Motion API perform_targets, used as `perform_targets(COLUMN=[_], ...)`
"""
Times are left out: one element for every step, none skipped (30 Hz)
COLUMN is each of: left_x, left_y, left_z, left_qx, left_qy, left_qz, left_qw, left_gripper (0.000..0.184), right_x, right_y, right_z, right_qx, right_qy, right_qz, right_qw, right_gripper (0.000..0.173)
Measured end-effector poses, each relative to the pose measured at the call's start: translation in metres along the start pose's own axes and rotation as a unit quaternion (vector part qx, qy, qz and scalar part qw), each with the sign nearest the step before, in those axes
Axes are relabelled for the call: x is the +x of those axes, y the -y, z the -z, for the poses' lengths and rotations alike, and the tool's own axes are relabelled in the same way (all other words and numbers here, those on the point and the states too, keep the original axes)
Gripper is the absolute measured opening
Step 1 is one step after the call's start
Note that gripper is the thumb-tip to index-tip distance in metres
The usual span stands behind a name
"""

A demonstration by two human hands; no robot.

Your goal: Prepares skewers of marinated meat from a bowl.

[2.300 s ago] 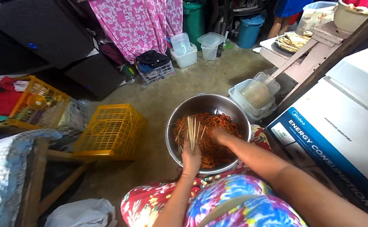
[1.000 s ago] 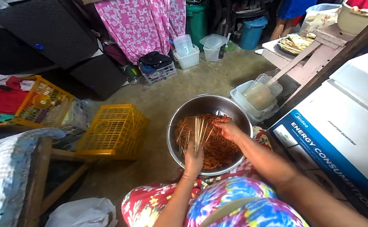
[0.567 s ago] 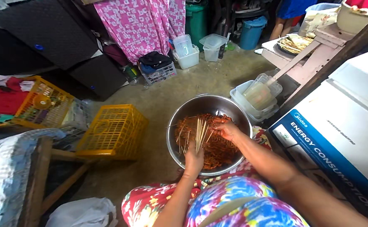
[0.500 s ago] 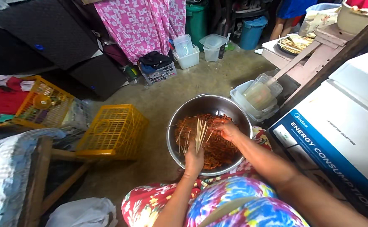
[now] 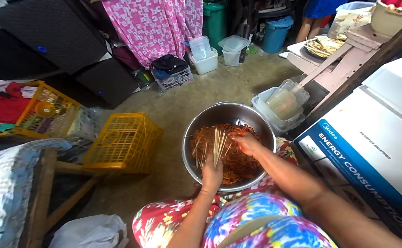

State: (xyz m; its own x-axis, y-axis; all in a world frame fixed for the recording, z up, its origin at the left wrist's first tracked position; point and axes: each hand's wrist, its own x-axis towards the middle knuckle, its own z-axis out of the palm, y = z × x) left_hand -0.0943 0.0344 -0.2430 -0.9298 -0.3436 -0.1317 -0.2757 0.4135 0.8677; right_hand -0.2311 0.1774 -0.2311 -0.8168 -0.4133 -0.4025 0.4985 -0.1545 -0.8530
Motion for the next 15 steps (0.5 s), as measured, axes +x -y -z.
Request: perform_targets(left_x=[0.0,0.0,0.0,0.0,0.0,-0.001,-0.001,-0.001,-0.001,-0.001,0.0,-0.001,-0.001,-0.001,-0.002], left_y=[0.0,0.001,0.001,0.001,0.001,0.0,0.0,0.001,0.001,0.001,0.001,0.0,0.0,0.0,-0.001], left_z=[0.0,-0.001,-0.001,0.0,0.0,0.001,0.001,0.0,0.0,0.0,0.0,0.0,0.0,-0.001,-0.001], left_qx=[-0.004,-0.007,-0.009,-0.01,-0.011,-0.011,-0.012,-0.013,-0.013,-0.013,-0.012,-0.009,-0.006,-0.004,-0.003], left_qy=[-0.007,-0.013,-0.019,-0.022,-0.02,-0.019,-0.019,-0.02,-0.02,-0.023,-0.025,-0.026,-0.027,-0.028,-0.03], left_qz=[-0.002,-0.004,-0.005,-0.005,-0.003,-0.002,-0.001,-0.001,-0.001,-0.002,-0.002,-0.003,-0.003,-0.004,-0.006], left_qw=[1.0,1.0,1.0,1.0,1.0,1.0,1.0,1.0,1.0,1.0,1.0,1.0,1.0,1.0,1.0], left_gripper=[0.031,0.031,0.032,0.033,0.034,0.035,0.034,0.034,0.034,0.034,0.034,0.034,0.034,0.034,0.033], right_x=[-0.001,-0.001,0.0,0.0,0.0,0.0,0.0,0.0,-0.001,-0.002,-0.002,-0.003,-0.003,-0.005,-0.005], right_y=[0.0,-0.001,-0.001,-0.002,-0.002,-0.003,-0.004,-0.004,-0.004,-0.004,-0.004,-0.004,-0.005,-0.005,-0.007], right_z=[-0.001,-0.001,-0.002,-0.003,-0.003,-0.003,-0.004,-0.005,-0.006,-0.007,-0.007,-0.008,-0.009,-0.011,-0.013], right_qx=[0.001,0.002,0.004,0.005,0.005,0.006,0.009,0.013,0.019,0.026,0.036,0.049,0.065,0.081,0.092], right_qy=[-0.007,-0.016,-0.023,-0.024,-0.022,-0.022,-0.023,-0.024,-0.024,-0.025,-0.028,-0.032,-0.037,-0.042,-0.043], right_qz=[-0.003,-0.008,-0.014,-0.021,-0.025,-0.028,-0.032,-0.038,-0.045,-0.05,-0.055,-0.059,-0.061,-0.063,-0.066], right_qw=[1.0,1.0,1.0,0.999,0.999,0.999,0.999,0.999,0.999,0.998,0.997,0.997,0.995,0.994,0.993], right_gripper=[0.024,0.023,0.021,0.02,0.02,0.019,0.019,0.019,0.019,0.02,0.021,0.022,0.023,0.023,0.023])
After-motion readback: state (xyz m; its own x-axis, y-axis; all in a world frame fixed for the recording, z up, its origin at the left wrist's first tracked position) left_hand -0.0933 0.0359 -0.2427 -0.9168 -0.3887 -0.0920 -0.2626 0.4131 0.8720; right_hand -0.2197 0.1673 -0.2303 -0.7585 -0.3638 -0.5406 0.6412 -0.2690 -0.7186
